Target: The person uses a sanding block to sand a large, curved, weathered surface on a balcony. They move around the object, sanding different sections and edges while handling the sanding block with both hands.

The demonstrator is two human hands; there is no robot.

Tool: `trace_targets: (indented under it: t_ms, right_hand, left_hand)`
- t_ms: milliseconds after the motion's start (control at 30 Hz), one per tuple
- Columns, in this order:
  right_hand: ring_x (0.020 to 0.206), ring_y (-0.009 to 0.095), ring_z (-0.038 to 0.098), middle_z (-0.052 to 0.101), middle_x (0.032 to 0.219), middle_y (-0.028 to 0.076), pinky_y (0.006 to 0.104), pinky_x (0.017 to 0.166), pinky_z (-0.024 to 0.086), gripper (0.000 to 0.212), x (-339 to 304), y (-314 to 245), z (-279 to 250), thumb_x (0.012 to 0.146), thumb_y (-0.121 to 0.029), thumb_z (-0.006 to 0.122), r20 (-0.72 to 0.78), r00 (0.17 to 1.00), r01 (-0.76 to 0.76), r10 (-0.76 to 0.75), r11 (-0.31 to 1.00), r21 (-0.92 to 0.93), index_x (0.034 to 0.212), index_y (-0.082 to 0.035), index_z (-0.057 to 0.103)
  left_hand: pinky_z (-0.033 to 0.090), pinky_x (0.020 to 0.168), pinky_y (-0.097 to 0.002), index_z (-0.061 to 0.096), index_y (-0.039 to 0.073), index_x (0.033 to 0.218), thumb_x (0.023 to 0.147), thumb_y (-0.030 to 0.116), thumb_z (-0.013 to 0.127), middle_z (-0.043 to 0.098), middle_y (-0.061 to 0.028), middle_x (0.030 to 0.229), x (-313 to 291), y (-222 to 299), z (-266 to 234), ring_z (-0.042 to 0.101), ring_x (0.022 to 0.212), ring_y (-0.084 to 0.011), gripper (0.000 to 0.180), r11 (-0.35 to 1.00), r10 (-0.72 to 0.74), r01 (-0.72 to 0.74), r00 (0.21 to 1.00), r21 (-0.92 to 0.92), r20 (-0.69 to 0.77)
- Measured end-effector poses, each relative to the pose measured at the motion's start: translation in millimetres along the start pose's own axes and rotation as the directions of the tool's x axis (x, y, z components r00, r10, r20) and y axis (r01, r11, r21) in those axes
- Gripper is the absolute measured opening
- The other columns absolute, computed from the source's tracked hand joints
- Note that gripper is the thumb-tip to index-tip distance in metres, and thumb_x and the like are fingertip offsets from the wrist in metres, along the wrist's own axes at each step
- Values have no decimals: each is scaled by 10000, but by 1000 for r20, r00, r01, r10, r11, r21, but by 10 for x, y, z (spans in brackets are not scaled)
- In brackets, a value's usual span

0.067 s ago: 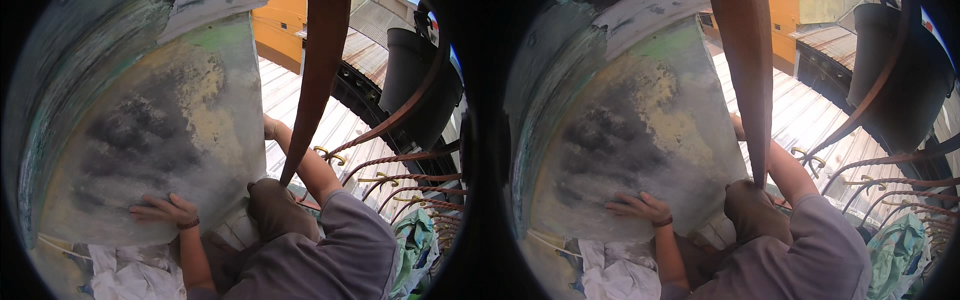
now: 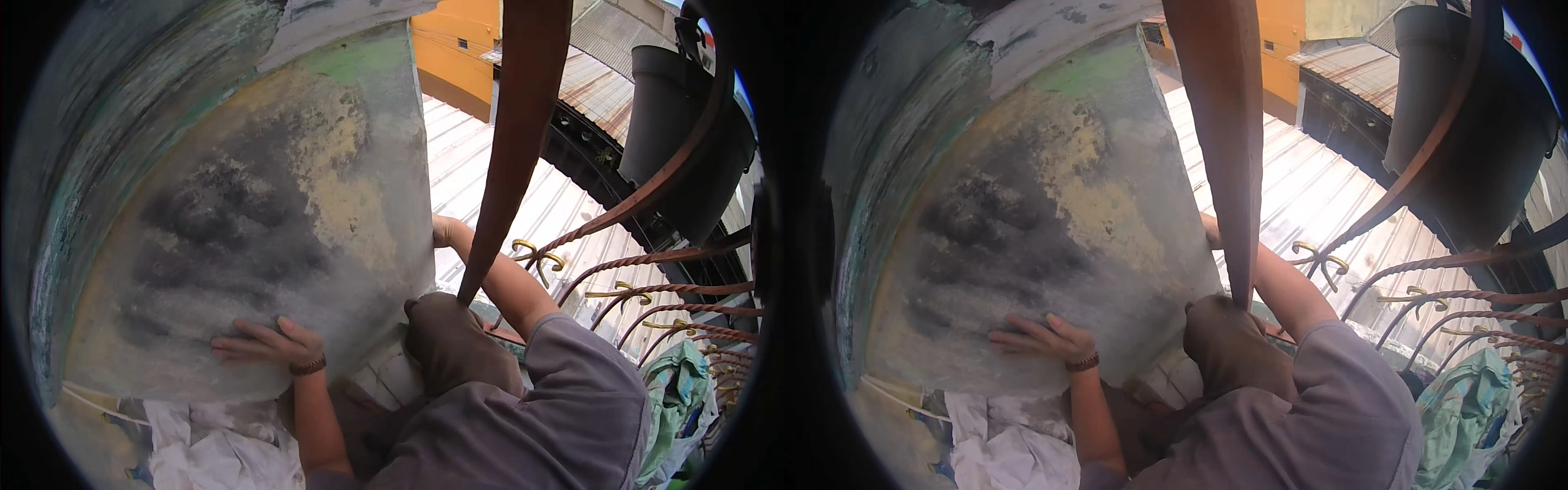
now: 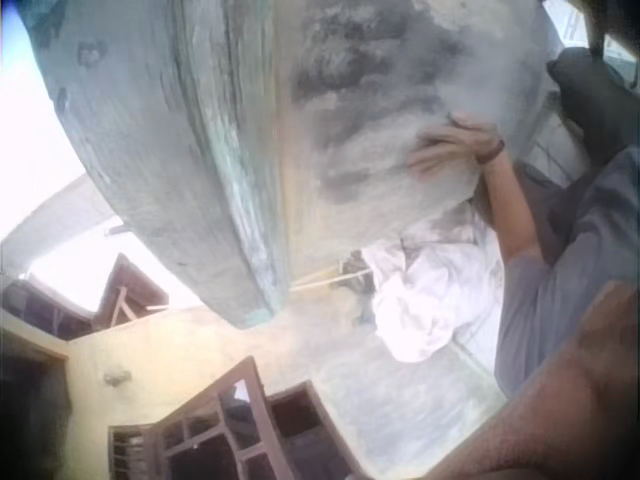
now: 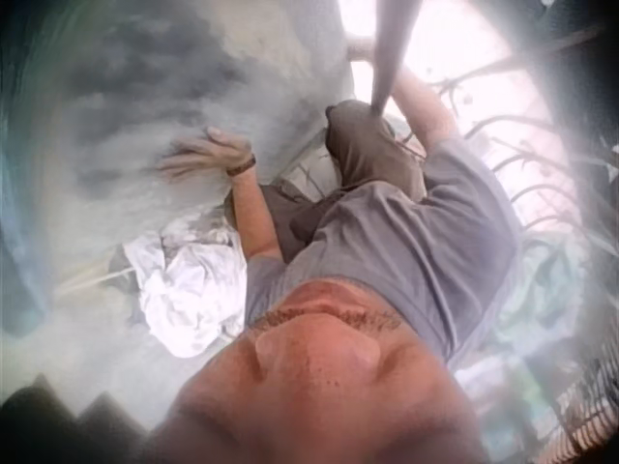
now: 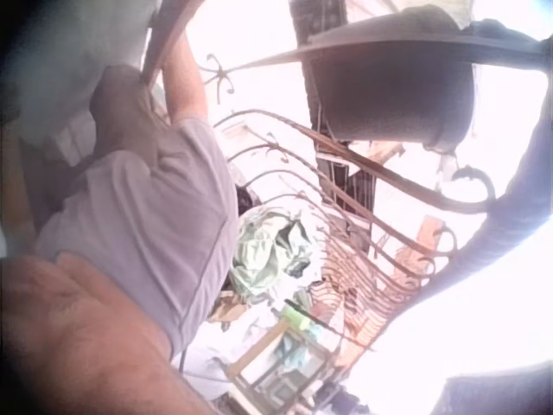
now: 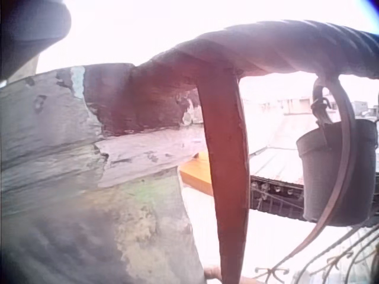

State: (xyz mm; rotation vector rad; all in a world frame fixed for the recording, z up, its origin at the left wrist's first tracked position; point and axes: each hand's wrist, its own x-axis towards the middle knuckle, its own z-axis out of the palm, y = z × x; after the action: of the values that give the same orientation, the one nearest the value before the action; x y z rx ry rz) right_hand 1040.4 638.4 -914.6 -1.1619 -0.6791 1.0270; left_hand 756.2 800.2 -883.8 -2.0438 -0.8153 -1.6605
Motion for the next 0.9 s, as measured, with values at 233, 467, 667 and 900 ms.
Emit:
trace_targets:
  t_ms: [233,467,667,900]
  right_hand:
    - [1074,293,624,605,1212,210,481,937,493,606,91,-612,90,951,-433,389,-95,987,130,-128,991,23,1305,47,498]
    - [1270,214,472,458,1441,50,409,1033,414,660,-79,480,-187,952,-475,526,-128,987,-101,97,995,-24,1485,-130,346]
    - [992,178,611,621,1141,125,339,868,512,454,37,-263,-159,927,-283,572,-142,989,-3,32,980,201,1296,-21,537]
    - [1291,232,446,434,1438,123,386,1031,420,654,-5,276,-229,941,-375,570,-171,984,-69,48,990,-121,1457,-38,352]
  left_hand:
    - [-40,1109,-634,248,-47,1485,984,379,310,44,-316,1556,-54,-48,31,17,1445,-485,661,999,-48,48,999,-19,1]
    - [9,1118,-626,260,-59,1476,992,367,295,65,-329,1547,36,20,64,45,1450,-466,646,1000,-2,0,998,-30,-63]
    - [-12,1123,-609,282,-68,1465,998,379,295,69,-325,1549,12,-12,105,41,1451,-460,646,999,16,-19,996,-37,-82]
    - [-10,1124,-605,286,-72,1462,1001,376,297,65,-324,1550,63,28,93,31,1453,-454,642,999,22,-25,997,-36,-81]
